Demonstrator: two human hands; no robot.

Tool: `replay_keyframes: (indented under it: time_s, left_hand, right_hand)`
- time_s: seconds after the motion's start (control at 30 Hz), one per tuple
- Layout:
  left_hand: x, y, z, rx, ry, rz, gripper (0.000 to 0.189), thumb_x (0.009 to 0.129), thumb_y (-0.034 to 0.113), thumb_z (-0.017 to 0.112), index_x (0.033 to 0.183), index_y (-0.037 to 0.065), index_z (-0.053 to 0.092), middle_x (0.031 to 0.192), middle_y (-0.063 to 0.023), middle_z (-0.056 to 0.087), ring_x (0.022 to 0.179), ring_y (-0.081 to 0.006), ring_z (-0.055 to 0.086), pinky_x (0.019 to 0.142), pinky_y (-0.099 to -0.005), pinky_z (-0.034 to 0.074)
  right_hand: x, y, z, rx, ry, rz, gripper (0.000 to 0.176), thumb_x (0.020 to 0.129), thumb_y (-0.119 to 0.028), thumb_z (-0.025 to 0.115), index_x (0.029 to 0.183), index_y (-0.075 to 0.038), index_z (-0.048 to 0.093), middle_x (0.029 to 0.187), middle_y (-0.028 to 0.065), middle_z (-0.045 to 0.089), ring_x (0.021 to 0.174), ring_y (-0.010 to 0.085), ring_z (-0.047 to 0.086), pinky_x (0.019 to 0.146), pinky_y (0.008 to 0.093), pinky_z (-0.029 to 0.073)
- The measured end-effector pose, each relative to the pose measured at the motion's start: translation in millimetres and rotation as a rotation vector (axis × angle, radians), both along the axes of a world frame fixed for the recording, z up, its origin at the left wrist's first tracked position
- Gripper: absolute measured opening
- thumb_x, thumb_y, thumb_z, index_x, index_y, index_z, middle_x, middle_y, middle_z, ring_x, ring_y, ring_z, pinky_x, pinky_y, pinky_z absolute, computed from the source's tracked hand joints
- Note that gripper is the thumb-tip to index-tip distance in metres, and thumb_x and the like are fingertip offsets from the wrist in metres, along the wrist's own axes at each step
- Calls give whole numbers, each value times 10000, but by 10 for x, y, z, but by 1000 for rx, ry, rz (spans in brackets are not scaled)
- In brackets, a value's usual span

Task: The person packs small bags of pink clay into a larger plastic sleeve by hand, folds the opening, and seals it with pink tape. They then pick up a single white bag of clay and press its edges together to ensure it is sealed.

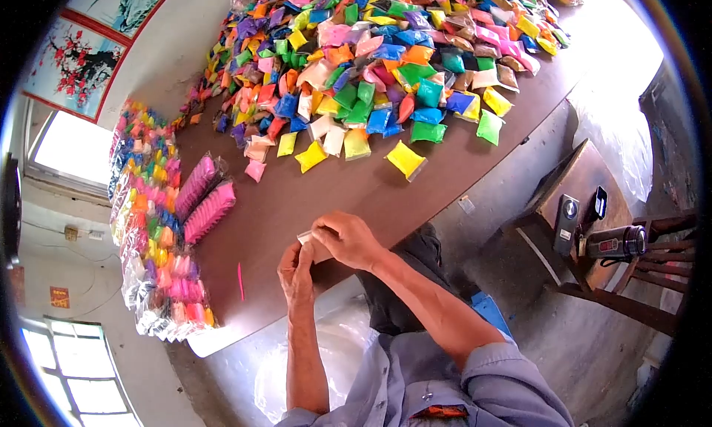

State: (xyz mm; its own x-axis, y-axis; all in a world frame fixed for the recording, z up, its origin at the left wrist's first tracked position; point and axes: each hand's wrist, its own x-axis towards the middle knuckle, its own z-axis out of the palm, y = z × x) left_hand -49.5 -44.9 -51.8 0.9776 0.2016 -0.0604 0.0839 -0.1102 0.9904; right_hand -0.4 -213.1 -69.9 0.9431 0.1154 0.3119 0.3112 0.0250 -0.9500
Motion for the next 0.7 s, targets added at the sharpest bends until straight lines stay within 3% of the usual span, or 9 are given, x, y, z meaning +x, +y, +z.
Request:
replay_keyframes:
  time_s: [0.07, 0.17, 0.23, 0.3, 0.47, 0.7]
  left_hand:
    - [6, 1, -57, -61, -8, 87, 242, 1012, 170, 736, 1153, -27, 748, 947, 6, 707, 872, -76, 601, 768, -256, 483]
    - [-1, 104, -127, -24, 2, 49, 249, 1017, 168, 735, 1171, -28, 749, 960, 3, 711, 878, -71, 602, 766, -249, 481]
    - [2, 132, -136, 39, 20, 49, 240, 1019, 164, 733, 1165, -26, 752, 940, 8, 703, 864, -64, 596, 756, -239, 473]
    - [12, 76, -85, 99, 38, 45, 232, 1021, 161, 731, 1159, -24, 755, 920, 13, 695, 849, -57, 590, 746, -229, 466]
    - [-11, -40, 73, -101, 6, 100, 204, 1024, 181, 753, 1105, -7, 756, 866, 39, 652, 763, -39, 530, 683, -221, 423]
    - [-2, 97, -142, -139, -47, 74, 172, 1039, 182, 739, 1101, 22, 757, 892, 45, 670, 790, -44, 538, 713, -226, 436]
  right_hand:
    - [-13, 5, 14, -10, -15, 2, 112, 988, -116, 691, 1052, -33, 731, 934, 139, 712, 822, 272, 694, 748, 371, 549]
    - [-49, 8, 67, -7, -3, 12, 106, 973, -114, 700, 1043, -41, 734, 928, 143, 709, 818, 291, 692, 741, 376, 545]
    - [-53, -5, 76, -53, 6, 42, 130, 975, -150, 709, 1020, -30, 730, 951, 164, 727, 852, 367, 702, 746, 428, 552]
    - [-50, -5, 53, -51, -4, 30, 106, 965, -128, 709, 1017, -38, 727, 934, 158, 717, 831, 353, 693, 739, 411, 547]
    - [-50, 33, -10, -68, -73, -11, 70, 949, -96, 713, 992, -41, 710, 909, 153, 707, 799, 349, 677, 721, 398, 540]
    - [-62, 35, 14, -96, -82, 9, 79, 934, -99, 720, 981, -38, 705, 874, 150, 702, 763, 350, 680, 687, 404, 548]
